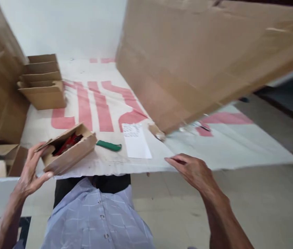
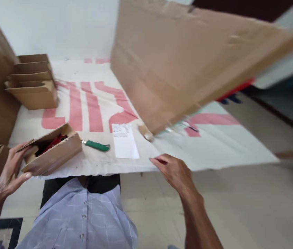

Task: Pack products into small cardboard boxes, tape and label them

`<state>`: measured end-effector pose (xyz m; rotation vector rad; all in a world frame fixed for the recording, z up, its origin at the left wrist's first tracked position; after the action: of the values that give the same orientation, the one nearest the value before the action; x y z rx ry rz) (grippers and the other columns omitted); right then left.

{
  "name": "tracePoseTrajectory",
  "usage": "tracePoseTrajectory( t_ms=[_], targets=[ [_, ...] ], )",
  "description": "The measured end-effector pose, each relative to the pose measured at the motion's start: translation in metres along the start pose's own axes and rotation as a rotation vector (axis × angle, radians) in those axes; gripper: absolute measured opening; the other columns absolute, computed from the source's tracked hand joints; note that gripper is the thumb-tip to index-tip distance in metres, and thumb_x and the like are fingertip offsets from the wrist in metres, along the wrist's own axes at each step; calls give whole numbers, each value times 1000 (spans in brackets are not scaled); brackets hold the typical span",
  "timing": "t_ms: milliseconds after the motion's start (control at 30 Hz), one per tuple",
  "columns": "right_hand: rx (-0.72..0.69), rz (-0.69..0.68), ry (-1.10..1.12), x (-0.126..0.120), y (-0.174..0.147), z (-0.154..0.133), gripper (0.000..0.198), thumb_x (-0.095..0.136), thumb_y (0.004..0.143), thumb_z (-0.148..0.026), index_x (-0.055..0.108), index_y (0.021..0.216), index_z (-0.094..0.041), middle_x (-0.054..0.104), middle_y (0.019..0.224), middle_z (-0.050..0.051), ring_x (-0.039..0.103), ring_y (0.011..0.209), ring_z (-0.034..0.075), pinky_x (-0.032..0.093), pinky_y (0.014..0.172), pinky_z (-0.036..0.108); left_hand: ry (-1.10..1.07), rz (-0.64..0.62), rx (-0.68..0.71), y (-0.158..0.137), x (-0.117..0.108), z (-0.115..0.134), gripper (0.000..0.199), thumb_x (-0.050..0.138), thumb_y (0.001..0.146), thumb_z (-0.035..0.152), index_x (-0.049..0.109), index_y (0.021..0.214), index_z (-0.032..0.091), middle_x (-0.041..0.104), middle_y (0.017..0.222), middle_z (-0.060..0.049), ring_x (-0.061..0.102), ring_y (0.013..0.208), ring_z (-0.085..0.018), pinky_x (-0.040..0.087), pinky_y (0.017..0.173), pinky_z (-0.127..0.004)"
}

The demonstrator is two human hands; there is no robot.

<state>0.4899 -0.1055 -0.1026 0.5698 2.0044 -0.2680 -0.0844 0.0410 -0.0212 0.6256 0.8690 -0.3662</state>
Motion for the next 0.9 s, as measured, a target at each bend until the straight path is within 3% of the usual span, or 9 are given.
tracePoseTrajectory(
  t_ms=[67,133,200,300,367,433,567,667,900],
  targets=[
    [-72,19,22,5,10,-26,49,61,87,-69,67,66,-25,71,68,7,61,58,22,44,55,35,-52,16,-29,-4,0,1,79,57,101,76,48,165,31,50,164,-16,52,150,-42,51,123,-61],
    [-219,33,121,7,16,-70,43,59,94,-63,71,80,-24,75,79,9,66,64,24,53,60,37,-75,29,-30,-7,1,1,83,60,98,79,50,164,28,50,164,-18,52,151,-42,50,124,-61],
    [-465,57,242,8,15,-129,30,56,101,-47,75,97,-24,79,99,12,75,84,27,64,79,43,-96,22,-15,-9,4,2,90,64,94,82,50,163,27,49,165,-20,51,151,-43,48,124,-62],
    [-819,63,290,13,4,-216,28,63,104,-32,75,128,-26,76,129,13,74,119,31,61,107,51,-146,6,12,-12,7,3,98,67,87,87,52,162,25,49,166,-22,50,152,-45,46,125,-65],
    [-993,7,267,21,-4,-260,44,69,103,-30,67,147,-25,72,144,14,69,132,33,60,113,53,-186,1,14,-14,7,2,101,66,85,90,53,162,25,48,166,-22,49,153,-47,45,125,-67],
    [-1173,-66,232,29,-14,-287,40,71,104,-29,69,143,-23,75,139,15,72,126,32,62,108,51,-243,14,3,-16,7,2,96,61,90,89,54,162,26,48,167,-22,48,154,-47,44,126,-67],
    [-1373,-148,227,37,-39,-295,16,68,107,-27,78,116,-20,81,111,12,76,101,25,64,89,42,-365,95,-77,-19,4,-1,70,45,107,74,60,157,29,55,162,-17,51,151,-42,42,127,-65],
    [-1400,-187,233,39,-56,-289,14,65,107,-23,77,101,-19,80,101,10,75,94,23,62,85,40,-355,114,-236,-16,7,-7,67,56,104,70,56,160,32,57,155,-13,56,144,-39,46,125,-62],
    [-1303,-288,277,50,-58,-296,25,57,109,-16,73,90,-19,75,96,8,69,87,19,59,80,33,-217,28,-372,6,20,-4,125,93,71,69,32,173,28,48,159,-17,50,150,-45,43,126,-65]
  ],
)
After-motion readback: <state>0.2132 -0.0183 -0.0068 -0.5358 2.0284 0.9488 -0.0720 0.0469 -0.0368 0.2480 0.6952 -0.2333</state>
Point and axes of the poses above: each hand's wrist, its own y-axis towards the middle knuckle, its own x-axis out of the palm, z = x × y, the point moved 3 cm from there along y, towards the middle knuckle
